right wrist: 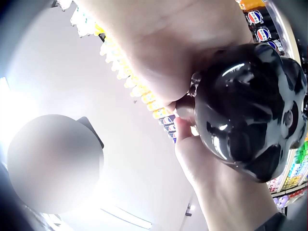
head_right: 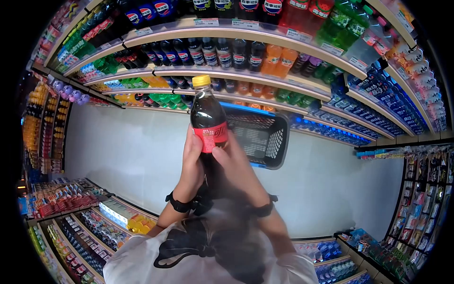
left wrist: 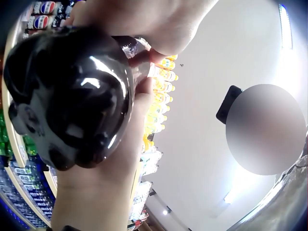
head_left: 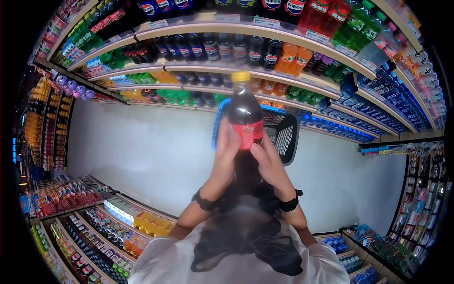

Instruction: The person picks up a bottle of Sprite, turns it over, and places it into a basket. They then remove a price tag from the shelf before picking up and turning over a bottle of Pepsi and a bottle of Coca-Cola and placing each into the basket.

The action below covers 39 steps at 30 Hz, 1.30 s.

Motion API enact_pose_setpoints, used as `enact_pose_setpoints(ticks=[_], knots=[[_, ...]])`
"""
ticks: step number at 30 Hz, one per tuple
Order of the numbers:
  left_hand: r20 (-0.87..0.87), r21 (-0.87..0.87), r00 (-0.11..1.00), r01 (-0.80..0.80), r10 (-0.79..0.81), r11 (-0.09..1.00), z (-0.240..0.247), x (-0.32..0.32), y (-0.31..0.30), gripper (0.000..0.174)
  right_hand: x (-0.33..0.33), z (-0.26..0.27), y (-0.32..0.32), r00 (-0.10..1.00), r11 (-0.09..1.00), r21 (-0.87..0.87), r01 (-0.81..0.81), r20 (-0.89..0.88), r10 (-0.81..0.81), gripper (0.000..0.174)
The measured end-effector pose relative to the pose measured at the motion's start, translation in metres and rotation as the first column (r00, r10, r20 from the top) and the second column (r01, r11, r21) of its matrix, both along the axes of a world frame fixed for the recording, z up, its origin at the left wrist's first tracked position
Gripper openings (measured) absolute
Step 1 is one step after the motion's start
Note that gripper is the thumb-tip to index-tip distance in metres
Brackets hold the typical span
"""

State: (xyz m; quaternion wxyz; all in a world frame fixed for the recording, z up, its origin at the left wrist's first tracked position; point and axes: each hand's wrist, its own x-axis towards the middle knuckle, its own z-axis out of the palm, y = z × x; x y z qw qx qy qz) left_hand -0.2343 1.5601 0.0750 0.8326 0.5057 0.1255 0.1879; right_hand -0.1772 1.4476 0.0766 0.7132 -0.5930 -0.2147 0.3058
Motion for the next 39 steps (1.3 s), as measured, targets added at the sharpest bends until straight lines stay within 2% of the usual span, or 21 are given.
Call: enact_pose_setpoints(ticks=[2, 5, 8, 9, 12, 14, 15, 18, 21, 24, 27, 30, 31, 32, 34, 35, 39], knots=[[-0.021, 0.068, 0.998, -0.062, 0.064, 0.996, 0.003, 0.004, -0.009, 0.056, 0.005, -0.005, -0.006, 1.0, 1.0, -0.008, -0.015, -0.013, 0.015, 0.055], [-0.068, 0.116, 0.996, -0.05, 0.058, 0.992, 0.006, 0.004, -0.018, 0.058, 0.008, -0.009, -0.01, 0.996, 0.993, 0.114, 0.024, -0.087, -0.014, 0.054], [-0.14, 0.304, 0.99, 0.022, 0.022, 0.952, -0.002, 0.008, -0.018, 0.058, 0.007, -0.004, -0.011, 0.991, 0.958, 0.272, 0.095, -0.119, -0.064, 0.056], [-0.116, 0.446, 0.99, -0.015, 0.075, 0.895, -0.003, 0.01, -0.018, 0.053, 0.011, -0.005, -0.012, 0.993, 0.963, 0.251, 0.101, -0.089, -0.081, 0.055], [-0.125, 0.326, 0.979, -0.112, 0.16, 0.939, 0.01, 0.01, -0.034, 0.05, 0.01, -0.013, -0.023, 0.991, 0.977, 0.172, 0.123, -0.072, -0.112, 0.051], [-0.15, 0.385, 0.979, -0.069, 0.136, 0.921, 0.002, 0.01, -0.032, 0.049, 0.017, -0.012, -0.025, 0.987, 0.983, 0.129, 0.131, -0.11, -0.117, 0.047], [-0.157, 0.416, 0.98, -0.044, 0.119, 0.908, -0.001, 0.012, -0.029, 0.049, 0.02, -0.02, -0.028, 0.99, 0.987, 0.091, 0.131, -0.072, -0.124, 0.042], [-0.186, 0.331, 0.982, 0.055, 0.008, 0.942, -0.002, 0.021, -0.019, 0.051, 0.023, -0.018, -0.032, 0.987, 0.986, 0.024, 0.163, 0.006, -0.163, 0.043], [-0.162, 0.421, 0.984, 0.137, -0.074, 0.897, -0.007, 0.032, -0.01, 0.05, 0.021, -0.016, -0.028, 0.966, 0.967, 0.041, 0.253, 0.038, -0.255, 0.046], [-0.111, 0.59, 0.989, 0.142, -0.095, 0.795, -0.006, 0.041, -0.001, 0.052, 0.019, -0.007, -0.024, 0.944, 0.943, 0.08, 0.323, 0.036, -0.327, 0.051], [-0.1, 0.436, 0.985, 0.171, -0.141, 0.884, 0.0, 0.041, 0.006, 0.056, 0.018, 0.0, -0.011, 0.92, 0.916, 0.088, 0.39, -0.015, -0.391, 0.055], [-0.079, 0.41, 0.982, 0.191, -0.173, 0.892, 0.001, 0.041, 0.016, 0.059, 0.023, -0.001, -0.004, 0.956, 0.95, 0.112, 0.293, -0.048, -0.289, 0.057], [-0.069, 0.324, 0.975, 0.222, -0.211, 0.92, 0.002, 0.041, 0.021, 0.061, 0.02, -0.002, -0.002, 0.951, 0.944, 0.108, 0.311, -0.04, -0.308, 0.057], [-0.064, 0.333, 0.972, 0.234, -0.226, 0.913, 0.005, 0.04, 0.025, 0.062, 0.019, -0.003, 0.0, 0.946, 0.94, 0.105, 0.325, -0.027, -0.324, 0.057], [-0.042, 0.362, 0.966, 0.253, -0.255, 0.897, 0.012, 0.039, 0.034, 0.064, 0.018, -0.006, 0.007, 0.935, 0.93, 0.111, 0.352, 0.007, -0.354, 0.057], [-0.047, 0.388, 0.956, 0.285, -0.291, 0.876, 0.013, 0.038, 0.038, 0.067, 0.018, -0.007, 0.012, 0.907, 0.913, 0.099, 0.395, 0.117, -0.405, 0.056], [-0.019, 0.366, 0.965, 0.25, -0.262, 0.897, 0.02, 0.032, 0.046, 0.067, 0.013, 0.001, 0.024, 0.889, 0.919, 0.052, 0.392, 0.234, -0.392, 0.062]])
